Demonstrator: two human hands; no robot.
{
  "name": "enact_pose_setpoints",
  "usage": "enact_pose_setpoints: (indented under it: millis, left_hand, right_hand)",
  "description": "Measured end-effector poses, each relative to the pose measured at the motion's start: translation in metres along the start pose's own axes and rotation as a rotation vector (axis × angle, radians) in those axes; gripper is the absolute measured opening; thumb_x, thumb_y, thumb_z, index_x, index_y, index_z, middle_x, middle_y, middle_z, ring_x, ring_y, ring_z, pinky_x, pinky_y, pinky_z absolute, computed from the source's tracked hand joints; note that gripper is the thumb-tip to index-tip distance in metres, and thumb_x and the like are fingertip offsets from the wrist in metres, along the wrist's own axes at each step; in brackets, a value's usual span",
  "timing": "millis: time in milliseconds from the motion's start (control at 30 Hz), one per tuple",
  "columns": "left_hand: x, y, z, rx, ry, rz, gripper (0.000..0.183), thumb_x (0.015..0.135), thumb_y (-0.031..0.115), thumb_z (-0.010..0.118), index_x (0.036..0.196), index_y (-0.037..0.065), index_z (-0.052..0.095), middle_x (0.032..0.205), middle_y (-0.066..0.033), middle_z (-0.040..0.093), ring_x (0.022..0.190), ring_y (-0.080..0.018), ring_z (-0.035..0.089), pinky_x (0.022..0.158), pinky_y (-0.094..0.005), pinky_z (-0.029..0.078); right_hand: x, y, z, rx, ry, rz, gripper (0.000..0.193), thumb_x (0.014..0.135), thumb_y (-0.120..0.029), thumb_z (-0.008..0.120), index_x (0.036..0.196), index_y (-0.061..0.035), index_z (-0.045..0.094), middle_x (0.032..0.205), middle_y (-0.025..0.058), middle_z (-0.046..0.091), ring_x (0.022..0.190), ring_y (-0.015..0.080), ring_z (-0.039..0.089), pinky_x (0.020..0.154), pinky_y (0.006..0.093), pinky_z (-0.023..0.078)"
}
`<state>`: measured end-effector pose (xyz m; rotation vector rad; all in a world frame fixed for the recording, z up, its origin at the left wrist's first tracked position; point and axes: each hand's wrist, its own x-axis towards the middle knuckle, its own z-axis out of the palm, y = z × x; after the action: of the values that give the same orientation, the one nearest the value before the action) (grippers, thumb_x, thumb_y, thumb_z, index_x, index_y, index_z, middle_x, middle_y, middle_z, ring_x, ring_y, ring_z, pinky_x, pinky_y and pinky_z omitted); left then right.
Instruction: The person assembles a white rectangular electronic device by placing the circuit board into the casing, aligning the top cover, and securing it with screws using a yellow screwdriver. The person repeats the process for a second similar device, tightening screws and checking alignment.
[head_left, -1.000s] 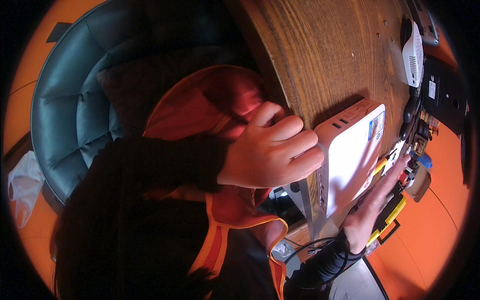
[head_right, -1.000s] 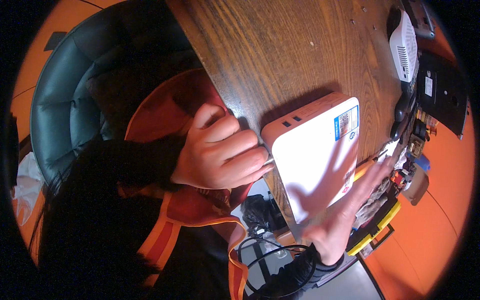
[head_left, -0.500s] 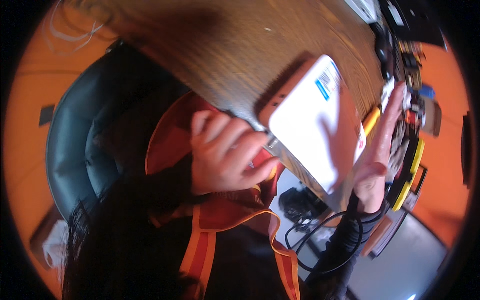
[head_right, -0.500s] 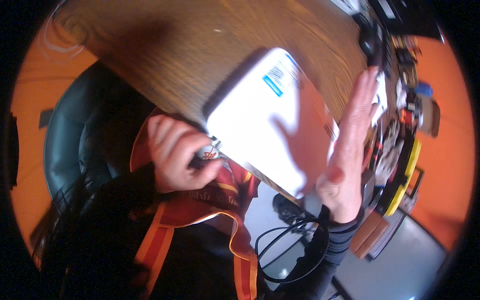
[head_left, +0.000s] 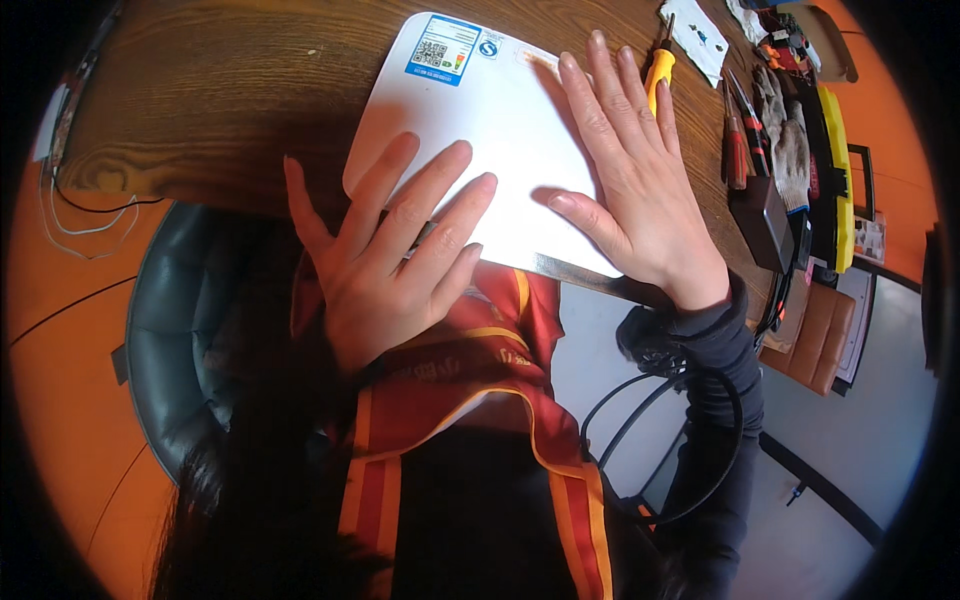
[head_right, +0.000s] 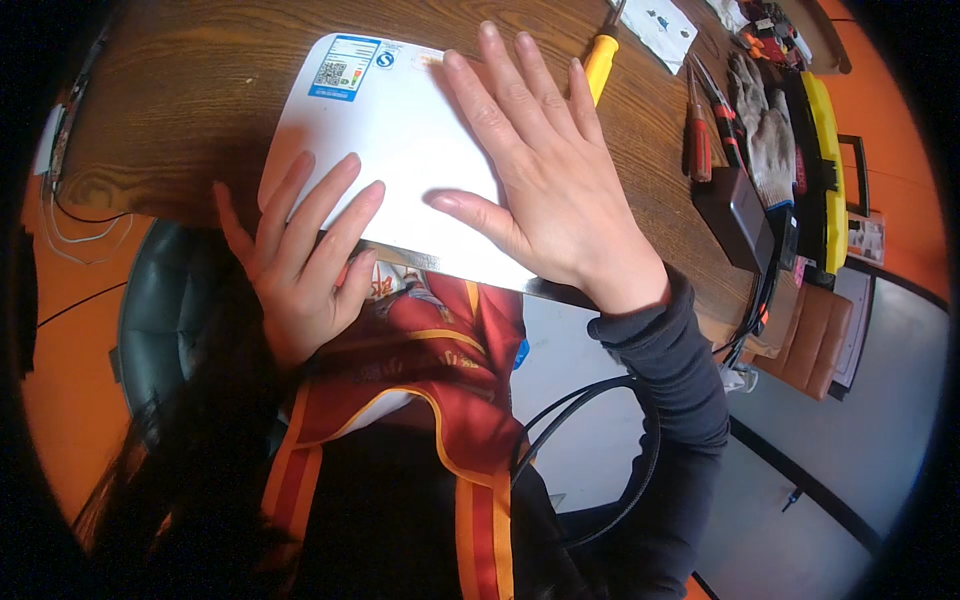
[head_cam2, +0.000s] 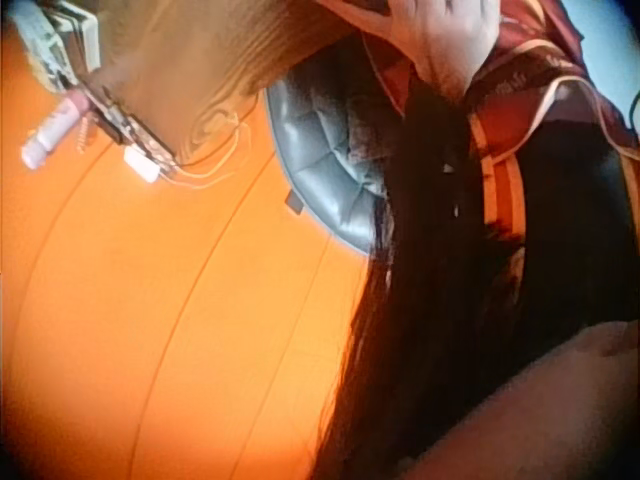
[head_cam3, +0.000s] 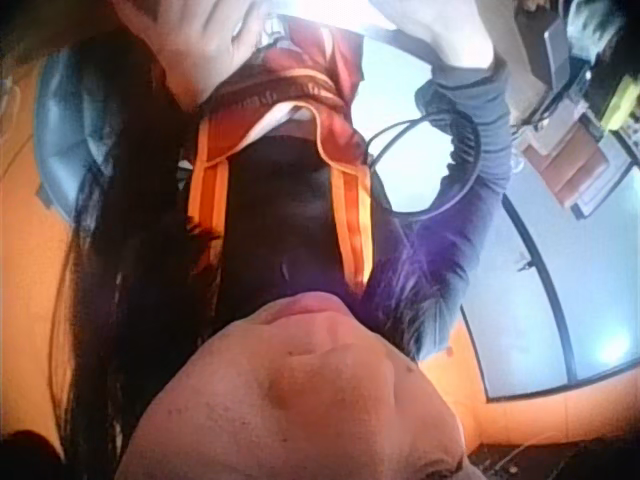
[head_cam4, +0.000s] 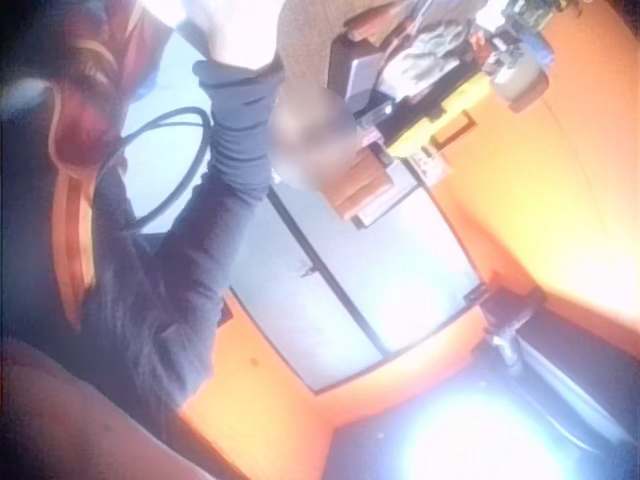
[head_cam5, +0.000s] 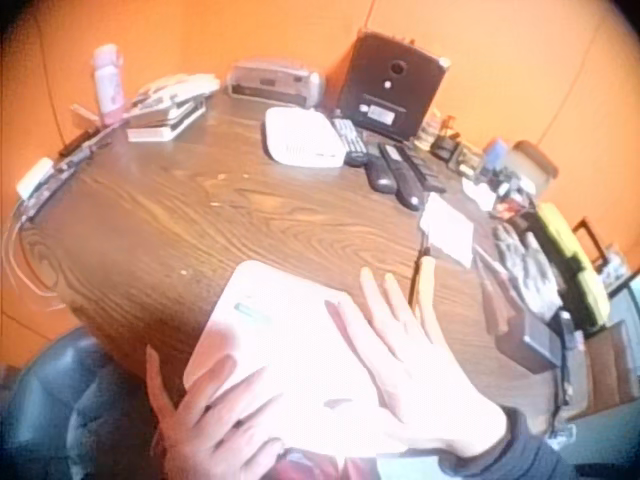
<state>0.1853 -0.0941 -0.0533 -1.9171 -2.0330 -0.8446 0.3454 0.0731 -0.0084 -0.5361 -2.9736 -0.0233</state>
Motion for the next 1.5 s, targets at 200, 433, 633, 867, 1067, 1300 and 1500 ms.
enact_pose_setpoints:
  millis: [200,433,633,867,1067,1300,1500]
  left_hand:
    - [-0.003,-0.002,0.0,0.05,-0.04,0.012,0.044,0.069,0.029,0.071,0.112,0.024,0.063,0.128,0.0049,0.05,0.124,-0.0168,0.042,0.101,-0.0704,0.005]
    - [-0.001,-0.003,0.001,0.063,-0.001,0.046,0.044,0.072,0.028,0.068,0.115,0.023,0.061,0.129,0.0043,0.049,0.126,-0.0172,0.039,0.101,-0.0703,0.002]
    - [-0.019,-0.002,-0.015,0.02,-0.083,0.073,0.048,0.073,0.031,0.07,0.118,0.022,0.058,0.129,0.0021,0.049,0.127,-0.0173,0.036,0.102,-0.0698,0.0]
    - [-0.06,-0.027,-0.038,-0.308,0.206,-0.27,0.029,0.084,0.025,0.057,0.105,0.006,0.058,0.103,-0.0128,0.059,0.094,-0.0223,0.057,0.082,-0.0447,0.044]
    - [-0.05,-0.034,-0.041,-1.397,-0.404,-1.064,0.042,0.089,0.026,0.052,0.12,-0.003,0.048,0.099,-0.0139,0.06,0.088,-0.017,0.059,0.074,-0.0302,0.049]
    - [-0.038,-0.02,-0.044,-1.313,-0.387,-0.992,0.047,0.081,0.024,0.065,0.119,-0.001,0.049,0.104,-0.0133,0.059,0.094,-0.0213,0.059,0.084,-0.0332,0.048]
    - [-0.034,-0.032,-0.049,-1.351,-0.216,-0.557,0.044,0.076,0.007,0.069,0.115,0.004,0.049,0.108,-0.012,0.059,0.1,-0.0195,0.058,0.087,-0.0347,0.047]
  right_hand:
    - [0.013,0.004,-0.027,0.105,0.136,-0.027,0.082,0.086,-0.068,0.021,0.145,-0.0109,0.019,0.15,0.017,0.013,0.139,0.034,0.01,0.11,0.0496,0.006]
    - [0.017,-0.005,0.005,0.089,0.046,-0.055,0.079,0.086,-0.069,0.016,0.144,-0.0156,0.023,0.149,0.0166,0.015,0.138,0.0356,0.014,0.11,0.0502,0.009]
    - [-0.001,-0.002,-0.001,0.382,0.179,0.008,0.071,0.087,-0.061,0.035,0.143,-0.0183,0.027,0.148,0.0187,0.019,0.137,0.0376,0.017,0.11,0.0538,0.01]
    - [-0.022,-0.01,-0.006,0.435,-0.031,0.087,0.063,0.084,-0.048,0.055,0.138,-0.0204,0.037,0.146,0.0171,0.023,0.134,0.0417,0.02,0.105,0.0516,0.028]
    - [-0.024,-0.01,-0.007,0.441,-0.041,0.099,0.061,0.085,-0.048,0.054,0.137,-0.0211,0.039,0.145,0.0161,0.025,0.134,0.0415,0.02,0.104,0.0527,0.03]
    - [-0.025,-0.012,0.001,0.601,0.149,0.154,0.087,0.078,-0.052,0.061,0.143,-0.0106,0.021,0.144,0.0252,0.017,0.133,0.0425,0.02,0.104,0.0516,0.03]
    - [-0.043,-0.025,-0.012,1.355,0.216,0.527,0.079,0.062,-0.013,0.084,0.126,0.002,0.04,0.116,0.0158,0.056,0.102,0.0212,0.058,0.088,0.0346,0.047]
